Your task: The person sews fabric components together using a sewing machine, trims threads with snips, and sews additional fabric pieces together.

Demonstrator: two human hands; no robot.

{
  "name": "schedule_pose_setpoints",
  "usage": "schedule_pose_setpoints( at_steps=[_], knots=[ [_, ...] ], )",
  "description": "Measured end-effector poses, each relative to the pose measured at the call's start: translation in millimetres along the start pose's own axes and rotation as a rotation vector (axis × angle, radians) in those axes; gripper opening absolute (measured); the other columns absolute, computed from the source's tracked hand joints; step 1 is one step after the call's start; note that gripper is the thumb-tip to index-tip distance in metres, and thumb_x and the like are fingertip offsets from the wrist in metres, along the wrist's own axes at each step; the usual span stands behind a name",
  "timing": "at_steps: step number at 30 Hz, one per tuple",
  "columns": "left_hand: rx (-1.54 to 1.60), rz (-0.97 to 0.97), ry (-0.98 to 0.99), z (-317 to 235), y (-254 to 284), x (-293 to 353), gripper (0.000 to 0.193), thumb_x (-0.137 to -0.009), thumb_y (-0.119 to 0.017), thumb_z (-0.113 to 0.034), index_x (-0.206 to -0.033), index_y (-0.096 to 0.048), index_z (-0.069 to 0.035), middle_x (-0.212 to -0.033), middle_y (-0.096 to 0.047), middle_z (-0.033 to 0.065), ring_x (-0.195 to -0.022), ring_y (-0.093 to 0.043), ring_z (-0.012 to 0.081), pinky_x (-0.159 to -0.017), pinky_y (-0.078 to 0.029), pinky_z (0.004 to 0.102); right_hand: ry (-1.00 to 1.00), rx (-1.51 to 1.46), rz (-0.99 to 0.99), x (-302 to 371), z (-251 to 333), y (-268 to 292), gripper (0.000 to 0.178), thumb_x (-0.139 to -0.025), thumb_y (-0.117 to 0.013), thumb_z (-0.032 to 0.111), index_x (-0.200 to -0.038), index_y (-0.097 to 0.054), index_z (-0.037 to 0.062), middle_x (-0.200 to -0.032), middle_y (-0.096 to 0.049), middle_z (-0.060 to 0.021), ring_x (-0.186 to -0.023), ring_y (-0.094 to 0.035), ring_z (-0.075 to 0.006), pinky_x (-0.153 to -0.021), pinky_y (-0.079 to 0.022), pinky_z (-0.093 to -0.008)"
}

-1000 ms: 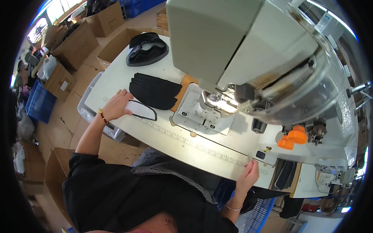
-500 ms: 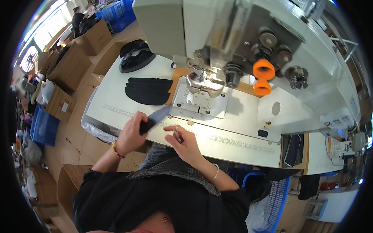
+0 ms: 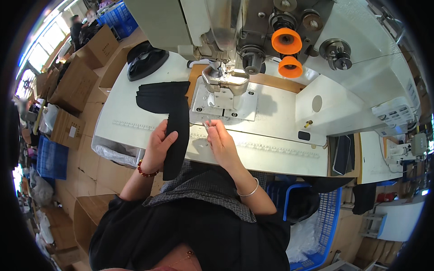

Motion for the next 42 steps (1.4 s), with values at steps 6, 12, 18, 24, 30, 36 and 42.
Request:
schedule_pose_setpoints(
  at_steps=[6, 12, 18, 24, 30, 36, 42],
  knots=[
    [-0.084, -0.102, -0.197, -14.9, -0.2, 0.8, 0.043, -0.098, -0.052, -0.002, -0.139, -0.039, 0.004, -0.122, -0.059, 0.0085, -0.110, -0.056, 0.0108, -0.095, -0.045, 0.0262, -0.182, -0.147, 0.099, 23.6, -18.7, -13.4, 0.043, -0.108, -0.037, 0.033, -0.136, -0.051, 0.0043, -0.080, -0.041, 0.0051, -0.060, -0.036, -0.0021, -0.049, -0.031, -0.0158],
    [-0.338, -0.121, -0.295, -24.7, -1.5, 4.4, 0.053, -0.095, -0.052, 0.002, -0.144, -0.033, 0.006, -0.134, -0.053, 0.0150, -0.125, -0.050, 0.0190, -0.105, -0.038, 0.0307, -0.275, -0.396, 0.220, 31.2, -9.2, -34.5, 0.043, -0.105, -0.045, 0.022, -0.146, -0.043, 0.0087, -0.086, -0.043, 0.0032, -0.065, -0.040, -0.0037, -0.052, -0.035, -0.0171],
    [-0.402, -0.111, -0.250, -24.8, -3.2, 7.9, 0.054, -0.095, -0.053, 0.001, -0.145, -0.033, 0.006, -0.135, -0.053, 0.0156, -0.127, -0.049, 0.0195, -0.107, -0.037, 0.0315, -0.243, -0.479, 0.301, 34.7, -12.4, -45.5, 0.049, -0.101, -0.053, 0.013, -0.148, -0.039, 0.0075, -0.095, -0.048, -0.0010, -0.069, -0.046, -0.0064, -0.052, -0.037, -0.0179],
    [-0.284, -0.041, -0.227, -28.8, -6.2, 9.7, 0.052, -0.096, -0.053, 0.001, -0.145, -0.035, 0.006, -0.134, -0.054, 0.0136, -0.124, -0.051, 0.0178, -0.105, -0.039, 0.0305, -0.273, -0.666, 0.129, 24.9, -19.6, -22.0, 0.057, -0.099, -0.054, 0.009, -0.152, -0.033, 0.0095, -0.096, -0.050, -0.0023, -0.065, -0.044, -0.0072, -0.051, -0.036, -0.0191],
    [-0.298, -0.029, -0.228, -31.4, -6.2, 9.9, 0.051, -0.096, -0.053, 0.001, -0.144, -0.035, 0.006, -0.133, -0.054, 0.0129, -0.123, -0.051, 0.0164, -0.104, -0.039, 0.0297, -0.252, -0.648, 0.106, 22.5, -17.9, -23.6, 0.056, -0.098, -0.052, 0.006, -0.152, -0.035, 0.0090, -0.099, -0.051, -0.0027, -0.064, -0.045, -0.0067, -0.051, -0.038, -0.0200],
    [-0.311, -0.042, -0.201, -29.3, -2.0, 10.3, 0.051, -0.096, -0.053, 0.001, -0.143, -0.036, 0.006, -0.131, -0.055, 0.0130, -0.121, -0.052, 0.0163, -0.103, -0.040, 0.0294, -0.309, -0.615, 0.318, 37.2, -16.3, -49.0, 0.053, -0.099, -0.050, 0.005, -0.150, -0.038, 0.0088, -0.100, -0.050, -0.0019, -0.064, -0.044, -0.0065, -0.051, -0.038, -0.0195],
    [-0.323, -0.037, -0.224, -33.0, -3.6, 12.9, 0.052, -0.096, -0.053, 0.001, -0.144, -0.035, 0.006, -0.131, -0.055, 0.0125, -0.121, -0.052, 0.0155, -0.103, -0.040, 0.0292, -0.293, -0.587, 0.309, 38.4, -6.1, -48.7, 0.054, -0.099, -0.047, 0.001, -0.151, -0.036, 0.0093, -0.101, -0.051, -0.0022, -0.062, -0.042, -0.0059, -0.049, -0.035, -0.0187]
  ],
)
Point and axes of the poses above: each hand's wrist, its own x-axis away from the middle knuckle, its own y-axis out of the back of the hand, z = x × y, the point moved 9 cm from there along -x, towards the middle knuckle
